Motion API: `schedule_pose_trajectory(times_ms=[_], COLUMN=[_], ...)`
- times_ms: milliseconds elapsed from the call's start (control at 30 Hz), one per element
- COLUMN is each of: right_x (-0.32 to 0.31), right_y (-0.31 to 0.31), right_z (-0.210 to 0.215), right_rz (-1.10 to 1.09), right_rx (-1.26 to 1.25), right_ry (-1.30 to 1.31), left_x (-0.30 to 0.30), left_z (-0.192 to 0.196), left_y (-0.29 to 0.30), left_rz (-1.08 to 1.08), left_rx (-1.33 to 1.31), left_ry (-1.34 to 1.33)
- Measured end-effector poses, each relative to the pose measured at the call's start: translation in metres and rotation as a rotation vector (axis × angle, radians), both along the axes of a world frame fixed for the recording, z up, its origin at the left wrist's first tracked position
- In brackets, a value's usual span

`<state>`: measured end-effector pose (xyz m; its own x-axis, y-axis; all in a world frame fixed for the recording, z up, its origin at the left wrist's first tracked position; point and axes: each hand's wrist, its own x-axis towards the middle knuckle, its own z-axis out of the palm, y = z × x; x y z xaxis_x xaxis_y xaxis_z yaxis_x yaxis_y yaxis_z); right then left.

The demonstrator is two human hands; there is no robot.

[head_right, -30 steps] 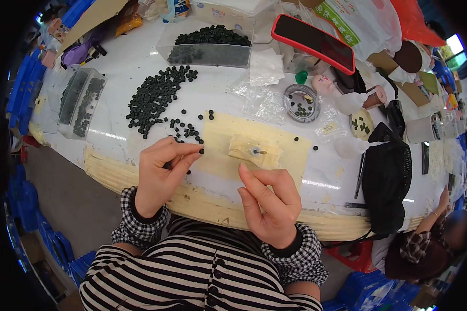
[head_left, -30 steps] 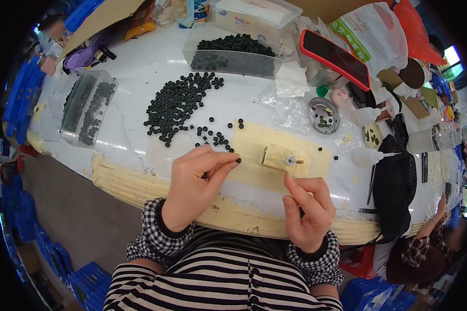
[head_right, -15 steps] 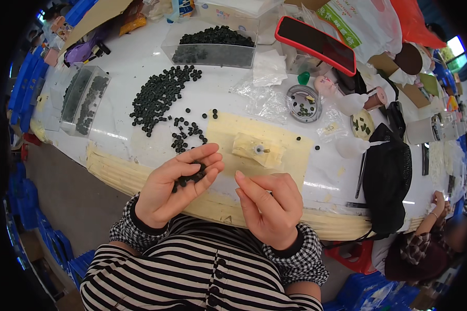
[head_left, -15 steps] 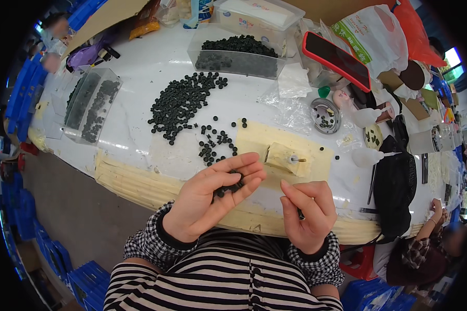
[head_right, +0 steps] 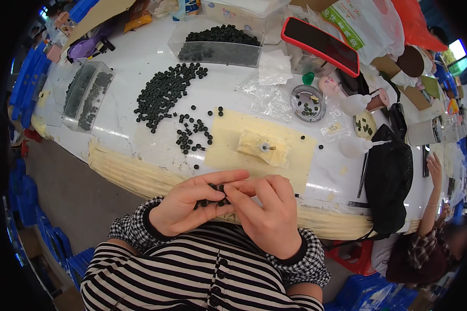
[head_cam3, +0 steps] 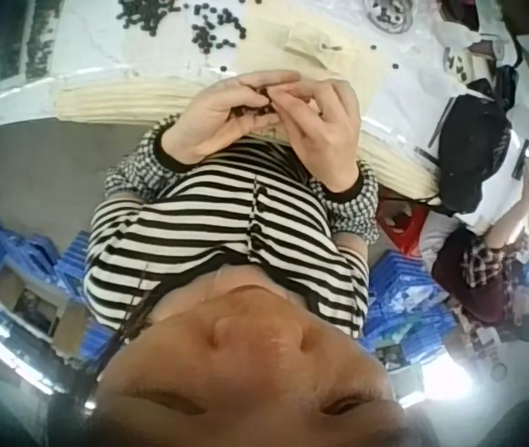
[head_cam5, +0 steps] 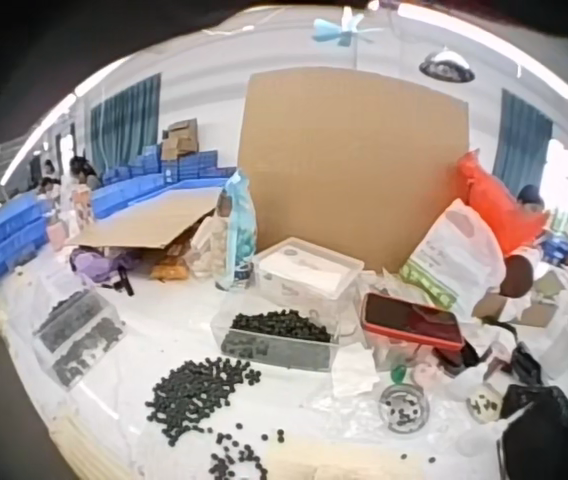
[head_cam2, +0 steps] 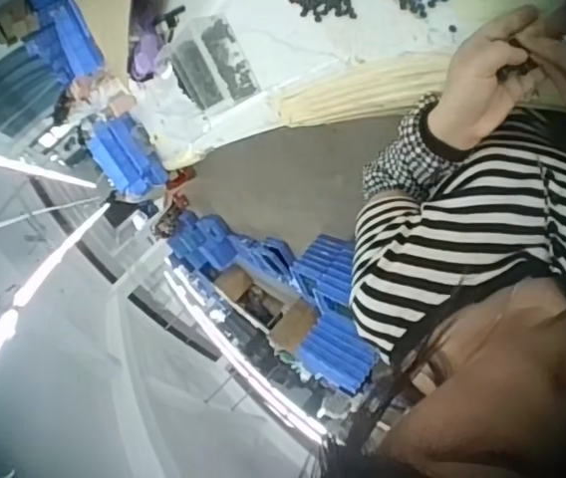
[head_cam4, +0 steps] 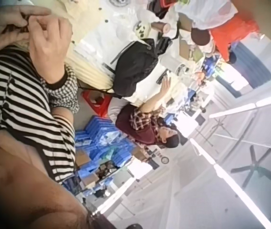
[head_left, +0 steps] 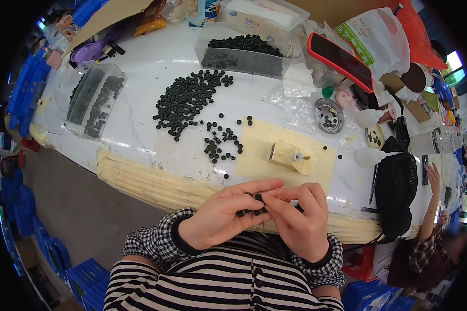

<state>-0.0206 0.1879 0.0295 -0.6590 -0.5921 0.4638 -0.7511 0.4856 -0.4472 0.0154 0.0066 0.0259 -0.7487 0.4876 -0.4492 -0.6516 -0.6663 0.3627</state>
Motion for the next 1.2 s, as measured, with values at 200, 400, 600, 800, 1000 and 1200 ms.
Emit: schedule_pose_trajectory(times_ms=[200, 400, 600, 800, 1000, 1200], right_x=[0.003, 0.006, 0.002, 0.001, 0.001, -0.005], right_y=[-0.003, -0.003, 0.001, 0.000, -0.012, -0.050], right_z=[0.002, -0.001, 0.002, -0.001, -0.005, -0.016], right_rz=[-0.096, -0.079, -0.133, -0.127, -0.112, -0.120], right_rx=[-0.006, 0.009, -0.160, -0.257, -0.215, 0.028], right_ry=[-0.024, 0.054, 0.001, -0.056, -0.120, -0.070], left_x=[-0.001, -0.002, -0.001, -0.001, 0.001, -0.008], left_z=[0.002, -0.002, -0.010, -0.018, -0.016, -0.013], left_y=[0.002, 0.001, 0.004, 0.003, -0.034, -0.072], left_rz=[0.039, 0.066, 0.046, 0.012, 0.311, 0.644], left_rx=[0.007, 0.061, -0.002, 0.029, 0.001, 0.093], left_ry=[0.004, -0.006, 0.011, 0.049, 0.070, 0.145])
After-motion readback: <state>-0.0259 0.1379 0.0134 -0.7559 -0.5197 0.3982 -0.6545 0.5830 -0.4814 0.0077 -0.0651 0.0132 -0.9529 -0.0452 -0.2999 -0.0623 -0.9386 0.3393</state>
